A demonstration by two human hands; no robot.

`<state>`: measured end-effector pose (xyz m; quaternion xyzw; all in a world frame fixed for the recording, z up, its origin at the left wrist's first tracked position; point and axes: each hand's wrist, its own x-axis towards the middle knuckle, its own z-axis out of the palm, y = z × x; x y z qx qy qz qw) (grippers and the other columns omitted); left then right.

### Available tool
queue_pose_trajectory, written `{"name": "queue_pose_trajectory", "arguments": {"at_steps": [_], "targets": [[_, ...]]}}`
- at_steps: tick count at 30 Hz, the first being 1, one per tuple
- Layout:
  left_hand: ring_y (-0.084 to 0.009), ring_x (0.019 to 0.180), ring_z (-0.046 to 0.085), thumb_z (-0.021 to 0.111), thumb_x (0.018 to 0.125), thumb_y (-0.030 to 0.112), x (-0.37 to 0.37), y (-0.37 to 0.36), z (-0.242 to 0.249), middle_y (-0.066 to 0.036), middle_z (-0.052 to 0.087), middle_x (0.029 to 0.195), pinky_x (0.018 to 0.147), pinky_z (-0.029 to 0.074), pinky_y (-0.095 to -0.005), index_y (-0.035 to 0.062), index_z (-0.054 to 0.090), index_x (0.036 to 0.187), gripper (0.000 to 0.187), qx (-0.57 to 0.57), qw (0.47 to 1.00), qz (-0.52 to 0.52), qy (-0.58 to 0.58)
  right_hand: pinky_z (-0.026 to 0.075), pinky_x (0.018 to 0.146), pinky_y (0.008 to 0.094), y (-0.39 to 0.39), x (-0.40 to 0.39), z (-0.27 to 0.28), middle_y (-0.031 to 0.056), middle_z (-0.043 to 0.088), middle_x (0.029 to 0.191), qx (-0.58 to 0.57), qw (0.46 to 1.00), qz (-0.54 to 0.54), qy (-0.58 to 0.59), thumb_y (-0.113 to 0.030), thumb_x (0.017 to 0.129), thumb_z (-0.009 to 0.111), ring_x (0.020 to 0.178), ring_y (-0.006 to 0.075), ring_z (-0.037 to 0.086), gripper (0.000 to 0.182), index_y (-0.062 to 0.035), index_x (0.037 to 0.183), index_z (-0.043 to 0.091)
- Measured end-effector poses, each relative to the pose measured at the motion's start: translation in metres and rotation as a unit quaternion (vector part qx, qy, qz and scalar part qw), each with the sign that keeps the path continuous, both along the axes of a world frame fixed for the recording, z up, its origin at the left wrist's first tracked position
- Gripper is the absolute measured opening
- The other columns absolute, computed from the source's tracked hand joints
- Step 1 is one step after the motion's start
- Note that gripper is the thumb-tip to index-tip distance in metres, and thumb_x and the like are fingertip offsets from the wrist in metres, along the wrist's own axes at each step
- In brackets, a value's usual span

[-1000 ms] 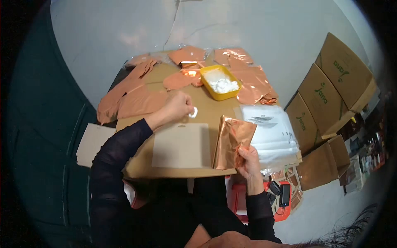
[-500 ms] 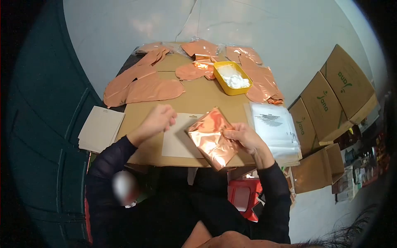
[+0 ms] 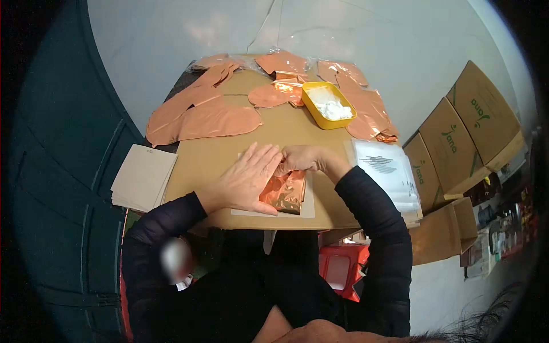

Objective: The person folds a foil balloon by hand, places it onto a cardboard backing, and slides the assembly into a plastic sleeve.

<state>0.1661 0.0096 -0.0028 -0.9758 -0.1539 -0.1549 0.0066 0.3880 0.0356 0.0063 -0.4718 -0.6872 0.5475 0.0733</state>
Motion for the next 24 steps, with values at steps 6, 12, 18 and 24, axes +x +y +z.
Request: {"name": "queue_pose_trajectory", "arguments": {"at_steps": [6, 12, 18, 24], "targets": [[-0.0415, 0.137, 0.029, 0.060, 0.075, 0.071, 0.005, 0.004, -0.026, -0.032, 0.032, 0.144, 0.115, 0.018, -0.0499, -0.0138, 0.024, 0.142, 0.114, -0.060, 0.997, 0.048, 0.005, 0.051, 0.061, 0.0306, 0.015, -0.002, -0.018, 0.0052, 0.068, 0.074, 0.036, 0.996, -0.035, -0.076, -0.018, 0.084, 0.069, 0.067, 0.0171, 0.063, 0.021, 0.0009, 0.092, 0.071], [-0.0407, 0.134, 0.033, 0.059, 0.074, 0.072, 0.011, 0.001, -0.029, -0.031, 0.036, 0.141, 0.112, 0.023, -0.0482, -0.0154, 0.029, 0.139, 0.113, -0.053, 0.996, 0.073, 0.016, 0.052, 0.059, 0.0416, -0.014, 0.019, 0.001, 0.0161, 0.067, 0.068, 0.257, 0.946, -0.095, -0.175, -0.027, 0.085, 0.065, 0.060, 0.0328, 0.064, 0.030, 0.0026, 0.084, 0.069], [-0.0414, 0.132, 0.033, 0.058, 0.074, 0.073, 0.020, -0.005, -0.032, -0.030, 0.038, 0.140, 0.109, 0.026, -0.0468, -0.0168, 0.035, 0.135, 0.111, -0.049, 0.992, 0.109, 0.032, 0.050, 0.074, 0.0489, -0.058, 0.026, 0.004, 0.0263, 0.065, 0.094, 0.419, 0.869, -0.159, -0.208, -0.028, 0.091, 0.058, 0.086, 0.0393, 0.064, 0.031, 0.0001, 0.099, 0.065], [-0.0419, 0.132, 0.033, 0.061, 0.073, 0.072, 0.021, -0.007, -0.037, -0.029, 0.038, 0.140, 0.107, 0.026, -0.0501, -0.0162, 0.039, 0.133, 0.108, -0.011, 0.996, 0.090, 0.017, 0.035, 0.104, 0.0507, -0.089, -0.005, -0.048, 0.0301, 0.046, 0.134, 0.554, 0.814, -0.081, -0.151, -0.038, 0.094, 0.052, 0.125, 0.0454, 0.043, 0.059, 0.0032, 0.135, 0.043]]}}
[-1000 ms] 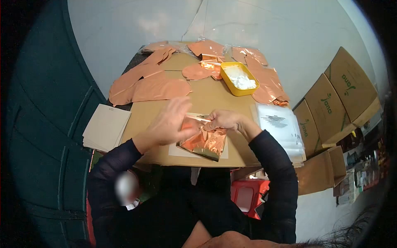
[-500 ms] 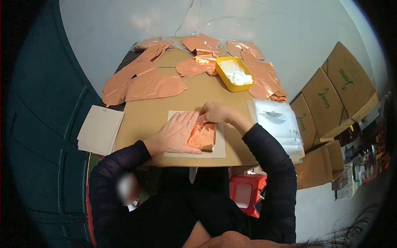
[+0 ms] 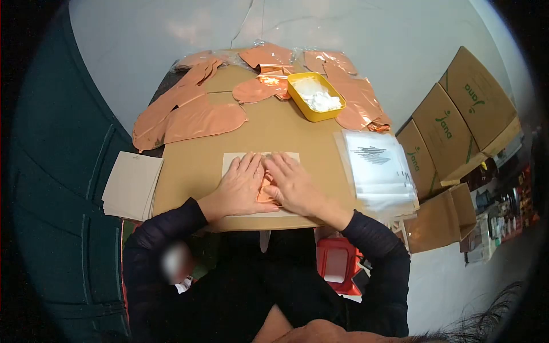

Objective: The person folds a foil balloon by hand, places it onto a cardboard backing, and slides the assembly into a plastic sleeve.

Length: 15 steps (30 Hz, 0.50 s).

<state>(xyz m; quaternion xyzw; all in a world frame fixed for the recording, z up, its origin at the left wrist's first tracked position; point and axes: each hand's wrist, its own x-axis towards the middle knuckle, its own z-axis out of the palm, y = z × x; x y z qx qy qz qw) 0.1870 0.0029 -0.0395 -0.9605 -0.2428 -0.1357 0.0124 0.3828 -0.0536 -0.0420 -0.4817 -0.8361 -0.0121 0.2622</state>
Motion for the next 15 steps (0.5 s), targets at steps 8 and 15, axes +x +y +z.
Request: {"name": "queue_pose_trajectory", "arguments": {"at_steps": [8, 15], "targets": [[-0.0482, 0.136, 0.026, 0.059, 0.077, 0.068, -0.025, 0.007, -0.010, -0.036, 0.032, 0.142, 0.111, 0.021, -0.0560, -0.0161, 0.034, 0.136, 0.106, -0.035, 0.999, -0.024, -0.030, 0.023, 0.112, 0.0559, -0.007, -0.001, -0.023, 0.0363, 0.032, 0.142, -0.018, 0.997, 0.007, -0.071, -0.052, 0.094, 0.047, 0.134, 0.0508, 0.030, 0.076, 0.0043, 0.143, 0.033], [-0.0488, 0.142, 0.016, 0.062, 0.079, 0.061, -0.033, 0.002, -0.006, -0.039, 0.020, 0.147, 0.113, 0.014, -0.0587, -0.0147, 0.024, 0.141, 0.105, -0.055, 0.997, 0.012, 0.049, 0.023, 0.111, 0.0578, -0.008, -0.003, -0.016, 0.0392, 0.036, 0.137, -0.009, 0.994, 0.015, -0.110, -0.058, 0.090, 0.048, 0.131, 0.0533, 0.033, 0.077, -0.0018, 0.142, 0.038]]}}
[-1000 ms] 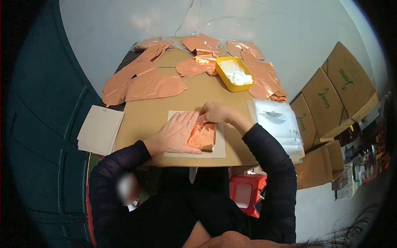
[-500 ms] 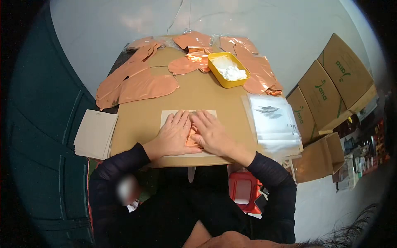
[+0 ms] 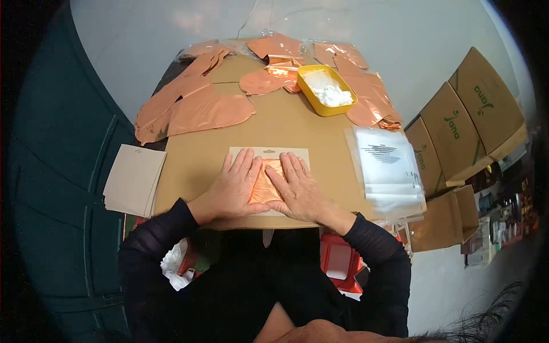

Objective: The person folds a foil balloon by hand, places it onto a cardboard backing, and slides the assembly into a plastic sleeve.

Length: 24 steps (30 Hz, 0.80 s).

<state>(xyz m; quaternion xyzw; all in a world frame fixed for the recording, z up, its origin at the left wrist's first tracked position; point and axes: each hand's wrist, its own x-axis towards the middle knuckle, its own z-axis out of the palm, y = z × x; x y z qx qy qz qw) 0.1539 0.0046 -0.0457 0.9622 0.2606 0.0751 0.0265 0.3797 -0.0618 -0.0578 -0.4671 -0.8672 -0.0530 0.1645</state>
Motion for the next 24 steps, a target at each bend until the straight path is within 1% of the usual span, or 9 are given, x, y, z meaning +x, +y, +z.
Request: {"name": "queue_pose_trajectory", "arguments": {"at_steps": [3, 6, 10, 12, 15, 18, 20, 23, 24], "targets": [[-0.0497, 0.139, 0.022, 0.054, 0.085, 0.061, -0.003, 0.005, -0.004, -0.039, 0.028, 0.144, 0.111, 0.017, -0.0606, -0.0147, 0.033, 0.138, 0.094, 0.008, 0.998, -0.020, -0.052, 0.023, 0.111, 0.0582, 0.000, 0.000, -0.001, 0.0396, 0.036, 0.137, -0.001, 1.000, -0.002, 0.000, -0.058, 0.090, 0.049, 0.130, 0.0540, 0.033, 0.075, -0.0045, 0.142, 0.039], [-0.0489, 0.139, 0.023, 0.053, 0.091, 0.047, -0.012, 0.027, 0.001, -0.038, 0.027, 0.145, 0.113, 0.017, -0.0596, -0.0133, 0.036, 0.136, 0.077, -0.122, 0.985, 0.009, -0.124, 0.023, 0.111, 0.0583, 0.001, -0.001, -0.004, 0.0401, 0.035, 0.138, -0.001, 1.000, -0.007, -0.005, -0.058, 0.090, 0.048, 0.131, 0.0546, 0.032, 0.075, -0.0054, 0.142, 0.040], [-0.0475, 0.139, 0.024, 0.054, 0.093, 0.037, -0.016, 0.042, 0.034, -0.036, 0.028, 0.146, 0.115, 0.017, -0.0551, -0.0113, 0.040, 0.135, 0.066, 0.049, 0.994, 0.001, -0.096, 0.022, 0.111, 0.0582, 0.001, -0.001, -0.003, 0.0407, 0.034, 0.138, -0.013, 1.000, -0.010, -0.011, -0.058, 0.091, 0.047, 0.132, 0.0554, 0.030, 0.074, -0.0052, 0.142, 0.039], [-0.0475, 0.139, 0.025, 0.057, 0.091, 0.040, 0.000, 0.034, 0.049, -0.035, 0.029, 0.146, 0.115, 0.019, -0.0530, -0.0109, 0.042, 0.133, 0.068, 0.053, 0.991, 0.001, -0.124, 0.022, 0.112, 0.0582, 0.001, -0.002, -0.003, 0.0408, 0.034, 0.138, -0.015, 1.000, -0.010, -0.010, -0.059, 0.091, 0.046, 0.132, 0.0557, 0.030, 0.074, -0.0052, 0.142, 0.039], [-0.0459, 0.142, 0.020, 0.059, 0.087, 0.044, 0.018, 0.020, 0.045, -0.034, 0.025, 0.148, 0.116, 0.017, -0.0525, -0.0104, 0.027, 0.143, 0.084, 0.013, 0.992, -0.093, -0.090, 0.021, 0.112, 0.0581, 0.002, 0.000, -0.006, 0.0404, 0.032, 0.139, -0.018, 1.000, -0.010, -0.010, -0.058, 0.092, 0.046, 0.133, 0.0560, 0.029, 0.074, -0.0049, 0.142, 0.039], [-0.0471, 0.138, 0.026, 0.056, 0.084, 0.060, 0.032, 0.010, 0.029, -0.033, 0.030, 0.145, 0.114, 0.020, -0.0524, -0.0101, 0.032, 0.140, 0.093, 0.026, 0.987, -0.139, -0.072, 0.020, 0.112, 0.0582, 0.001, 0.002, -0.007, 0.0392, 0.031, 0.141, -0.025, 1.000, -0.006, -0.015, -0.056, 0.093, 0.045, 0.133, 0.0561, 0.027, 0.073, -0.0035, 0.142, 0.038], [-0.0464, 0.138, 0.026, 0.053, 0.085, 0.062, 0.033, 0.011, 0.013, -0.032, 0.030, 0.146, 0.114, 0.019, -0.0522, -0.0097, 0.029, 0.142, 0.095, 0.015, 0.984, -0.161, -0.072, 0.019, 0.113, 0.0582, 0.001, 0.004, -0.007, 0.0385, 0.030, 0.142, -0.027, 1.000, 0.003, -0.007, -0.054, 0.093, 0.045, 0.133, 0.0564, 0.026, 0.072, -0.0021, 0.142, 0.037], [-0.0455, 0.139, 0.025, 0.051, 0.086, 0.063, 0.032, 0.011, 0.007, -0.030, 0.029, 0.148, 0.114, 0.019, -0.0519, -0.0095, 0.028, 0.143, 0.095, -0.001, 0.984, -0.163, -0.069, 0.021, 0.114, 0.0533, 0.004, 0.014, -0.004, 0.0356, 0.030, 0.144, -0.074, 0.994, 0.026, 0.070, -0.042, 0.095, 0.048, 0.135, 0.0513, 0.027, 0.063, 0.0009, 0.140, 0.038], [-0.0452, 0.139, 0.025, 0.051, 0.086, 0.063, 0.032, 0.011, 0.006, -0.029, 0.029, 0.148, 0.114, 0.019, -0.0518, -0.0094, 0.028, 0.143, 0.095, -0.008, 0.985, -0.157, -0.067, 0.023, 0.114, 0.0513, 0.003, 0.021, 0.001, 0.0345, 0.032, 0.143, -0.109, 0.982, 0.033, 0.149, -0.036, 0.094, 0.050, 0.135, 0.0498, 0.030, 0.058, 0.0020, 0.137, 0.041]]}}
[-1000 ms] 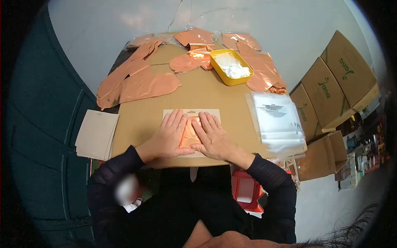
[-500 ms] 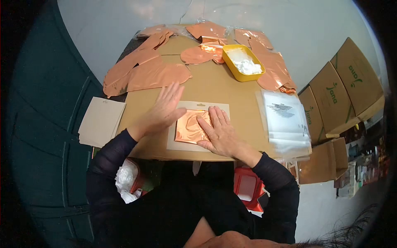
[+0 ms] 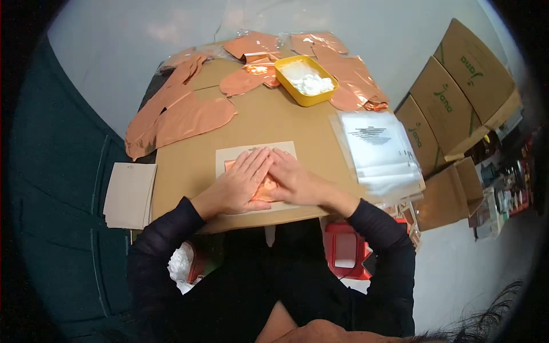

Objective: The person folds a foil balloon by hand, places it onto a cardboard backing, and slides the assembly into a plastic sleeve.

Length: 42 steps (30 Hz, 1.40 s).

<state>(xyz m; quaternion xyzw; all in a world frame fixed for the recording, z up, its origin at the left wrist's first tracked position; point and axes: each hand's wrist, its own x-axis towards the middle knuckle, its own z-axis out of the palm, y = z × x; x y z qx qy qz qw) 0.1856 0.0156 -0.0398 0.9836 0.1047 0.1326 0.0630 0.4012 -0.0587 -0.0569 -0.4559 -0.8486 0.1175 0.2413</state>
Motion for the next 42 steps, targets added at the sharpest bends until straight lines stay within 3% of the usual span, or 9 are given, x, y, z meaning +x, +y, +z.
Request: {"name": "queue_pose_trajectory", "arguments": {"at_steps": [2, 5, 9, 13, 19, 25, 28, 31, 42], "targets": [[-0.0446, 0.139, 0.025, 0.052, 0.087, 0.061, -0.001, -0.001, 0.002, -0.026, 0.029, 0.149, 0.113, 0.019, -0.0524, -0.0077, 0.028, 0.144, 0.092, 0.015, 1.000, -0.003, 0.022, 0.028, 0.112, 0.0474, -0.007, 0.023, 0.014, 0.0325, 0.037, 0.141, -0.073, 0.986, 0.012, 0.153, -0.023, 0.094, 0.053, 0.133, 0.0467, 0.035, 0.048, 0.0041, 0.132, 0.046], [-0.0437, 0.138, 0.026, 0.054, 0.087, 0.058, 0.001, -0.001, 0.003, -0.023, 0.030, 0.150, 0.113, 0.020, -0.0533, -0.0032, 0.030, 0.145, 0.088, 0.029, 0.999, -0.003, 0.045, 0.032, 0.111, 0.0452, -0.027, 0.042, 0.016, 0.0276, 0.042, 0.140, -0.018, 0.993, -0.086, 0.075, -0.008, 0.091, 0.055, 0.133, 0.0430, 0.037, 0.040, 0.0043, 0.129, 0.050], [-0.0431, 0.138, 0.028, 0.057, 0.085, 0.055, 0.003, -0.003, 0.008, -0.021, 0.031, 0.151, 0.112, 0.021, -0.0543, 0.0038, 0.033, 0.146, 0.083, 0.032, 0.998, -0.005, 0.057, 0.035, 0.108, 0.0474, -0.054, 0.034, 0.013, 0.0265, 0.045, 0.137, 0.010, 0.997, -0.072, 0.008, 0.002, 0.083, 0.057, 0.131, 0.0443, 0.039, 0.045, 0.0056, 0.127, 0.050], [-0.0427, 0.138, 0.028, 0.058, 0.085, 0.055, 0.004, -0.003, 0.007, -0.021, 0.032, 0.151, 0.112, 0.021, -0.0541, 0.0052, 0.035, 0.146, 0.082, 0.039, 0.998, -0.007, 0.049, 0.036, 0.105, 0.0541, -0.064, 0.021, 0.016, 0.0259, 0.042, 0.140, 0.039, 0.995, -0.061, -0.068, 0.000, 0.074, 0.059, 0.132, 0.0457, 0.036, 0.056, 0.0069, 0.128, 0.048], [-0.0405, 0.139, 0.028, 0.056, 0.086, 0.054, 0.004, -0.003, 0.008, -0.020, 0.033, 0.150, 0.112, 0.021, -0.0532, 0.0048, 0.034, 0.146, 0.081, 0.032, 0.998, -0.012, 0.051, 0.030, 0.109, 0.0570, -0.060, 0.016, 0.010, 0.0220, 0.042, 0.142, 0.046, 0.996, -0.034, -0.061, 0.000, 0.075, 0.058, 0.133, 0.0462, 0.035, 0.054, 0.0062, 0.127, 0.050], [-0.0361, 0.139, 0.029, 0.051, 0.089, 0.054, 0.005, -0.001, 0.009, -0.019, 0.032, 0.151, 0.113, 0.020, -0.0512, 0.0043, 0.032, 0.148, 0.079, 0.013, 0.998, -0.035, 0.050, 0.027, 0.110, 0.0562, -0.052, 0.024, 0.018, 0.0186, 0.048, 0.138, 0.009, 0.999, 0.018, -0.039, 0.003, 0.074, 0.058, 0.134, 0.0457, 0.035, 0.050, 0.0027, 0.124, 0.055], [-0.0351, 0.140, 0.029, 0.049, 0.090, 0.055, 0.004, 0.000, 0.007, -0.018, 0.032, 0.152, 0.114, 0.019, -0.0507, 0.0043, 0.031, 0.148, 0.079, 0.018, 0.998, -0.032, 0.055, 0.028, 0.110, 0.0551, -0.050, 0.035, 0.015, 0.0189, 0.048, 0.138, 0.003, 0.999, -0.022, 0.032, 0.002, 0.075, 0.058, 0.133, 0.0455, 0.035, 0.051, 0.0013, 0.126, 0.055], [-0.0353, 0.141, 0.028, 0.048, 0.089, 0.056, 0.004, 0.000, 0.007, -0.018, 0.031, 0.152, 0.115, 0.018, -0.0510, 0.0035, 0.031, 0.148, 0.081, 0.015, 0.997, -0.030, 0.062, 0.027, 0.110, 0.0544, -0.053, 0.031, 0.014, 0.0182, 0.048, 0.139, 0.028, 0.999, -0.040, -0.008, 0.002, 0.075, 0.059, 0.133, 0.0454, 0.035, 0.052, -0.0005, 0.127, 0.055], [-0.0341, 0.141, 0.028, 0.046, 0.090, 0.059, 0.003, 0.002, 0.003, -0.019, 0.034, 0.150, 0.115, 0.015, -0.0519, 0.0111, 0.037, 0.147, 0.075, 0.029, 0.998, -0.037, 0.050, 0.026, 0.110, 0.0553, -0.051, 0.023, 0.014, 0.0277, 0.037, 0.145, 0.000, 0.995, -0.056, -0.082, 0.000, 0.074, 0.061, 0.135, 0.0495, 0.031, 0.054, -0.0105, 0.127, 0.060]]}}
